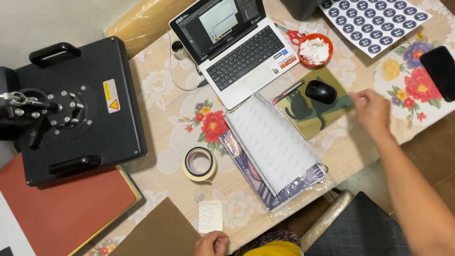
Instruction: The person handles sheets of circular stickers, peels them from their backing, and places them onto a white sheet. They then cover the sheet with a brown paper and smooth it down.
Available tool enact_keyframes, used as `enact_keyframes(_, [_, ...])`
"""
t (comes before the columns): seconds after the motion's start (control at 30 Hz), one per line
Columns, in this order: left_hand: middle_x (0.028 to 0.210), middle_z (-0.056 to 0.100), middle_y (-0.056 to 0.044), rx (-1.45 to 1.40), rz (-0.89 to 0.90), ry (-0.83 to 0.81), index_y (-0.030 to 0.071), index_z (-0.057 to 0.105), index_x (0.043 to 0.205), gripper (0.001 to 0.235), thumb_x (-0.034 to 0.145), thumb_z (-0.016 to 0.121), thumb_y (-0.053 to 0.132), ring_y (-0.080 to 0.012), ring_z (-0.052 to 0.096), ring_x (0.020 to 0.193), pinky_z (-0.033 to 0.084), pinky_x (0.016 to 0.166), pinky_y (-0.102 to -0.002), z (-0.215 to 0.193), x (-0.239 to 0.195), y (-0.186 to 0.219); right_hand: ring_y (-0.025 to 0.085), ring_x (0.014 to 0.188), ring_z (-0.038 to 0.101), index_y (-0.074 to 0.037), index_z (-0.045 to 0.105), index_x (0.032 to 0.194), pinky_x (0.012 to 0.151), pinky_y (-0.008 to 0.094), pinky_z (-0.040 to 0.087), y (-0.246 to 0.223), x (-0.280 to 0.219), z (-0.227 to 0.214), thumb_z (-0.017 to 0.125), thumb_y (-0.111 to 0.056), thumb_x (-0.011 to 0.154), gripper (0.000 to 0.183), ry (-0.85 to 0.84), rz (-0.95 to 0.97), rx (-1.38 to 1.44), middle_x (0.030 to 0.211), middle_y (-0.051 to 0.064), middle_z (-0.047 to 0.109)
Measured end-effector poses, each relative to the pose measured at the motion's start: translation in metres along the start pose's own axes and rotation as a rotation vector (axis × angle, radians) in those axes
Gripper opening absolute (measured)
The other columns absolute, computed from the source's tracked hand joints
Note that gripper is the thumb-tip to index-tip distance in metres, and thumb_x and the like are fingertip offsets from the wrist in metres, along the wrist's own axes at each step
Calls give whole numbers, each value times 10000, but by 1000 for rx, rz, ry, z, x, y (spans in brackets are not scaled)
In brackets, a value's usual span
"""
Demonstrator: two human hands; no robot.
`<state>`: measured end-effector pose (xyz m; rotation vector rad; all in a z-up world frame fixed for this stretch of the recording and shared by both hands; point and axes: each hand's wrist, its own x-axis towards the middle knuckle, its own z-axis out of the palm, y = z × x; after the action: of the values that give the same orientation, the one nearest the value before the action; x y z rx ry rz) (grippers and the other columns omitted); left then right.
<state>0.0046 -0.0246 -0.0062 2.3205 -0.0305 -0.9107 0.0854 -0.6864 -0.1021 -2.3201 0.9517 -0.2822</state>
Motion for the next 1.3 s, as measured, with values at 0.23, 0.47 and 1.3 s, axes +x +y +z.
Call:
enact_keyframes(0.23, [1163, 843, -43, 127, 233, -80, 128, 825, 1199, 253, 1081, 675, 294, -248, 772, 1059, 594, 920, -409, 2, 27, 73, 226, 1027, 710, -113, 750, 1443, 919, 386, 603, -163, -121, 4, 770, -368, 1068, 454, -645, -124, -177, 1164, 44, 745])
enact_keyframes(0.47, [1133, 815, -145, 58, 369, -82, 63, 807, 1243, 236, 1088, 708, 210, -329, 783, 1082, 634, 954, -460, -3, 48, 144, 344, 997, 788, -90, 798, 1155, 868, 487, 626, -165, -139, 28, 737, -274, 1066, 214, -449, -175, -68, 1083, 122, 820])
enact_keyframes(1.3, [1614, 556, -318, -1629, 721, -384, -36, 213, 1783, 1166, 810, 846, 75, -479, 714, 1329, 656, 1045, -541, -232, -54, -5, 260, 1168, 823, -223, 814, 953, 1143, 505, 585, -416, -337, -33, 648, -182, 1136, 250, 88, -1458, 393, 1251, -33, 887])
